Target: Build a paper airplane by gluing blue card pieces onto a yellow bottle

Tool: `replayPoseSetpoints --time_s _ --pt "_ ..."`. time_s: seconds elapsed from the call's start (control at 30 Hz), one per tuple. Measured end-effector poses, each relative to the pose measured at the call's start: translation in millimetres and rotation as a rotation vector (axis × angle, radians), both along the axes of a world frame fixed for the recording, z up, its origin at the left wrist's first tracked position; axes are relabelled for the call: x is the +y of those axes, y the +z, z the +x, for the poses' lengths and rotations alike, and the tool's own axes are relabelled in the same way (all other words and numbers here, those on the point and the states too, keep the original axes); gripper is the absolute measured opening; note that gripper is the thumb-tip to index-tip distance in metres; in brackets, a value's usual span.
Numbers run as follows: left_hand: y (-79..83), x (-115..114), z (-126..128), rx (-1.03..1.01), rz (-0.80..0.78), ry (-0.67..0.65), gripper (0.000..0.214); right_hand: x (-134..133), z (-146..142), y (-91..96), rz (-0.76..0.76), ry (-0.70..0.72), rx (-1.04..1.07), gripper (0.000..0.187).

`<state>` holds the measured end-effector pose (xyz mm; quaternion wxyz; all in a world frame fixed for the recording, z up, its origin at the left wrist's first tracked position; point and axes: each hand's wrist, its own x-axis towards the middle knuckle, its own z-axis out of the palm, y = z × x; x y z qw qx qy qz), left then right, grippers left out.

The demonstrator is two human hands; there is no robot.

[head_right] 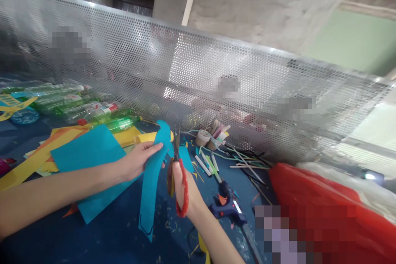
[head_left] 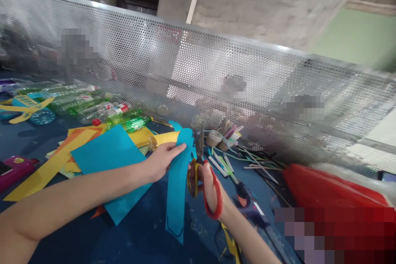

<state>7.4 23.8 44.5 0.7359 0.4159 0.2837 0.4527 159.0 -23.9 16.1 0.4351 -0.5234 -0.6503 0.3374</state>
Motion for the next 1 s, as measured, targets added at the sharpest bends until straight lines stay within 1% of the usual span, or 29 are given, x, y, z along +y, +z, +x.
replayPoseSetpoints --time_s 0.1,0.3,0.43,0.53,0.73,0.83,1.0 --pt "1.9 -3 1 -0.015 -0.015 0.008 0.025 -3 -1 -2.3 -0.048 0.035 -0.045 0.054" --pt "-0.7 -7 3 -0.063 -0.008 -0.004 0.028 -5 -3 2.5 -0.003 0.016 -0.167 0.052" --pt "-3.5 -8 3 -0.067 -0.001 -0.017 0.029 -6 -4 6.9 -0.005 0.027 -0.216 0.052" --pt "-4.7 -8 3 -0.070 0.010 -0.025 0.028 -7 -5 9.6 0.028 0.032 -0.242 0.052" --pt "-7.9 -7 4 -0.072 0.018 -0.012 0.028 -8 -6 12.2 0.041 -0.001 -0.267 0.050" --pt "-10.0 -7 4 -0.080 0.025 -0.004 0.027 -8 -7 11.6 0.040 -0.008 -0.259 0.050" --pt "-11.0 -8 4 -0.055 0.015 0.005 0.026 -9 -9 9.7 0.061 -0.061 -0.282 0.050"
